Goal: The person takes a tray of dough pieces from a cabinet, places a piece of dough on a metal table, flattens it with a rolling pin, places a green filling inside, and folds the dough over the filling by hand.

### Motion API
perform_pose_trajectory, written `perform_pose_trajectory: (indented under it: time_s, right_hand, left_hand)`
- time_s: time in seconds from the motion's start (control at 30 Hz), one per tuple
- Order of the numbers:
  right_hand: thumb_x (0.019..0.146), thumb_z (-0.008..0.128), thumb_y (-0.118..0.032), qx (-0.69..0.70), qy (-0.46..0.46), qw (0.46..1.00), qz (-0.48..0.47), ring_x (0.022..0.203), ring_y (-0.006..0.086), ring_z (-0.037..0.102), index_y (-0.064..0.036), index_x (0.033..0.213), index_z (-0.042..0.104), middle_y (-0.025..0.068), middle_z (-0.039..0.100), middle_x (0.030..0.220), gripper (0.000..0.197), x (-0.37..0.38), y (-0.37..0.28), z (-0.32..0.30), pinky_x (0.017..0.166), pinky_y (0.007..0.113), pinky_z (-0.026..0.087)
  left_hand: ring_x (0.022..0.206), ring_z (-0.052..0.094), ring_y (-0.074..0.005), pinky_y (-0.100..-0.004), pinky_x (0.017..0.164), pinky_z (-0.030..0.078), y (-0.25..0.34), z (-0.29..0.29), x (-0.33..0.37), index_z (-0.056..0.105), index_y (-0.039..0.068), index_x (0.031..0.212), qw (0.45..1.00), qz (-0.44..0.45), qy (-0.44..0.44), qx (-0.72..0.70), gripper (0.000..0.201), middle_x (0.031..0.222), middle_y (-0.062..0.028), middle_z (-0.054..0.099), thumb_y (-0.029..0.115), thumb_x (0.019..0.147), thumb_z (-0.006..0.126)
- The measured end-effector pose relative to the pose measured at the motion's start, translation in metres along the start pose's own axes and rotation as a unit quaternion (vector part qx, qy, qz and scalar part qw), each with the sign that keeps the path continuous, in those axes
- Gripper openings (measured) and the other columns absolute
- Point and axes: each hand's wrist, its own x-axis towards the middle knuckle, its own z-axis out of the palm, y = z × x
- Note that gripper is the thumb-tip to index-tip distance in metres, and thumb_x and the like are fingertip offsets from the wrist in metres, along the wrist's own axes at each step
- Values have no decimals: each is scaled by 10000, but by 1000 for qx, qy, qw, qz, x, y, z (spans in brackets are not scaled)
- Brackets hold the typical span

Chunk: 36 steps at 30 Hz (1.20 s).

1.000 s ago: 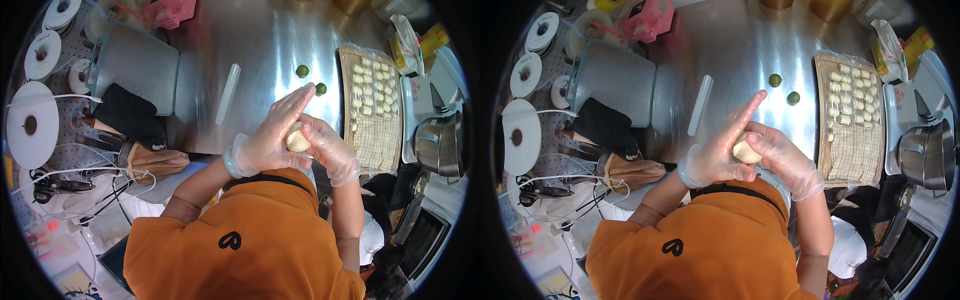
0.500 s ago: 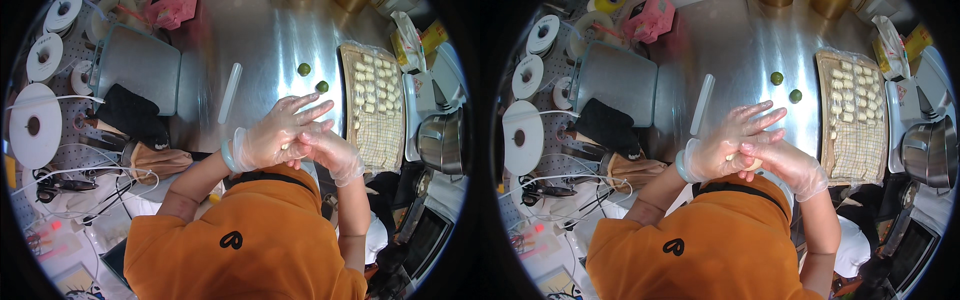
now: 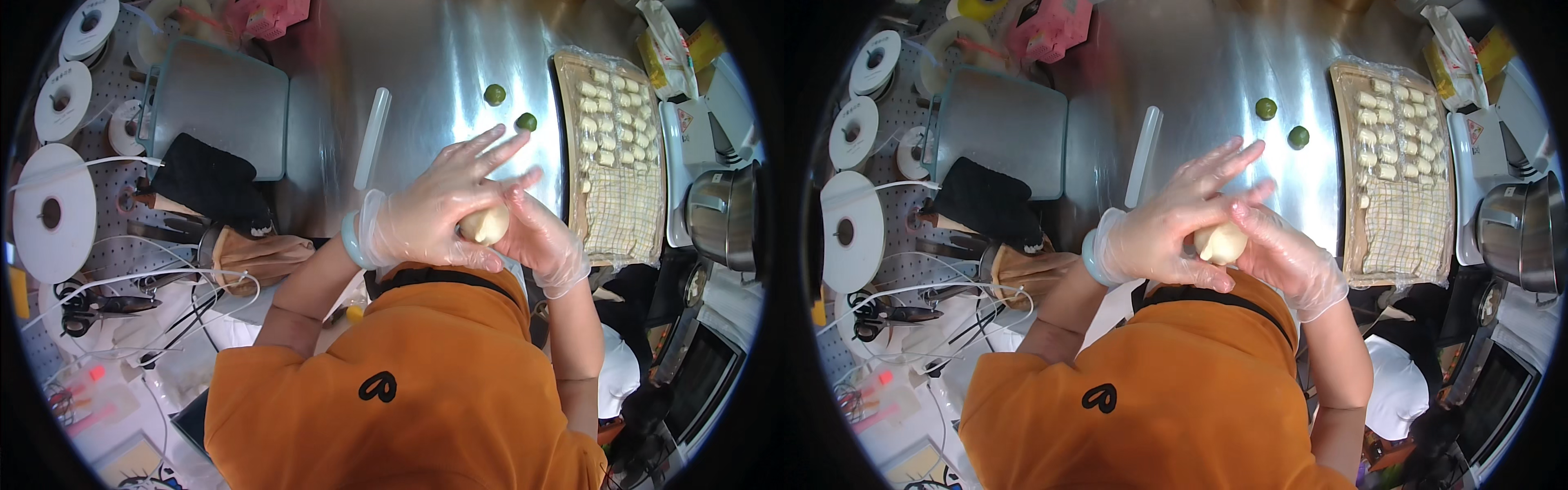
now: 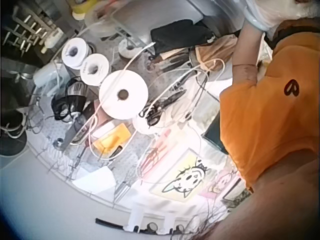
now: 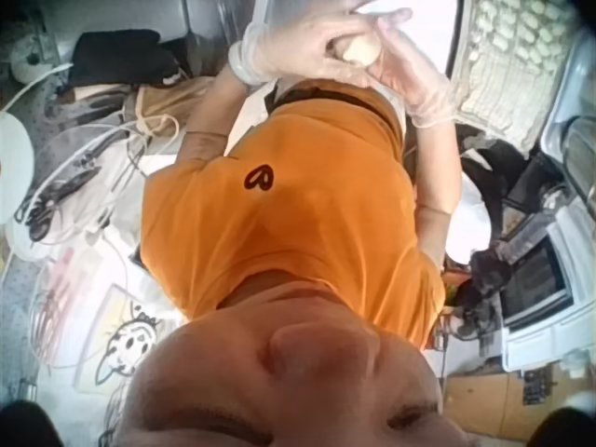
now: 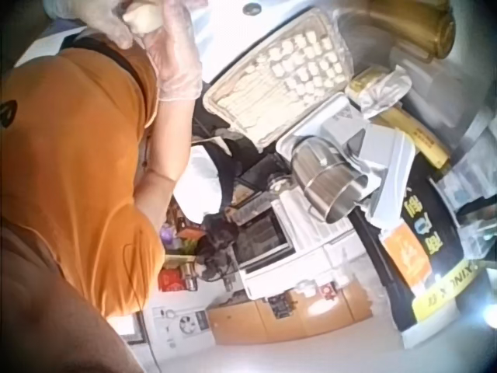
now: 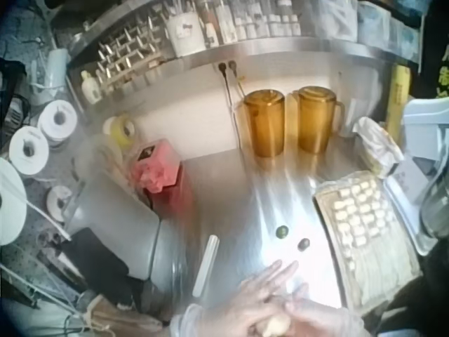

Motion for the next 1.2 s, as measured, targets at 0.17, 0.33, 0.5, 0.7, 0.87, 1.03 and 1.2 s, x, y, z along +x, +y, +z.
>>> perform_pose_trajectory:
  time_s: [0.17,0.33,0.5,0.7,0.87,1.03,1.2]
  right_hand:
    - [903,563,-503,-14,-39,999,18,1016,217,577,10,1286,424,131,551,1162,655,-11,-2,4,835,342,504]
    - [868,612,-522,-42,-50,998,4,964,168,580,6,1255,464,97,575,1087,671,-13,-6,12,792,298,503]
    - [866,578,-570,-59,-21,995,-77,1019,186,578,20,1381,332,110,522,1213,821,-10,-3,27,862,316,490]
    - [955,450,-509,20,-12,996,-83,986,219,603,7,1354,381,135,553,1199,656,-2,8,9,819,345,517]
    - [956,452,-511,21,-41,999,-3,905,220,625,-1,1268,468,141,597,1102,598,-12,-5,10,744,320,526]
    - [941,486,-515,-4,-49,999,-6,875,181,617,-2,1154,559,96,618,1009,560,-14,-11,18,734,298,521]
    - [935,503,-512,-22,-20,999,-24,870,164,612,-5,1125,575,74,618,972,547,-17,-12,22,733,293,521]
  left_hand:
    - [1401,216,-411,-508,1074,225,0,0,0,583,38,1259,998,61,-32,3,685,1521,-193,257,604,897,449]
    - [1394,245,-399,-491,1076,219,-2,7,-5,607,44,1232,996,81,24,16,549,1504,-199,299,450,997,322]
    - [1384,268,-400,-488,1087,207,1,15,-16,569,48,1284,991,40,118,55,552,1499,-206,305,444,1000,311]
    - [1367,258,-436,-499,1088,217,12,12,-8,518,94,1346,991,-49,119,-23,639,1499,-205,296,426,818,659]
    - [1392,270,-372,-477,1117,229,-5,-10,-9,602,119,1271,990,69,9,-121,559,1471,-194,361,245,752,765]
    - [1376,303,-374,-496,1089,279,1,-1,-10,706,121,1114,961,33,55,-270,374,1438,-160,430,91,744,745]
    - [1383,295,-368,-480,1089,266,-2,6,-12,722,104,1077,960,52,84,-262,344,1415,-160,461,51,737,740]
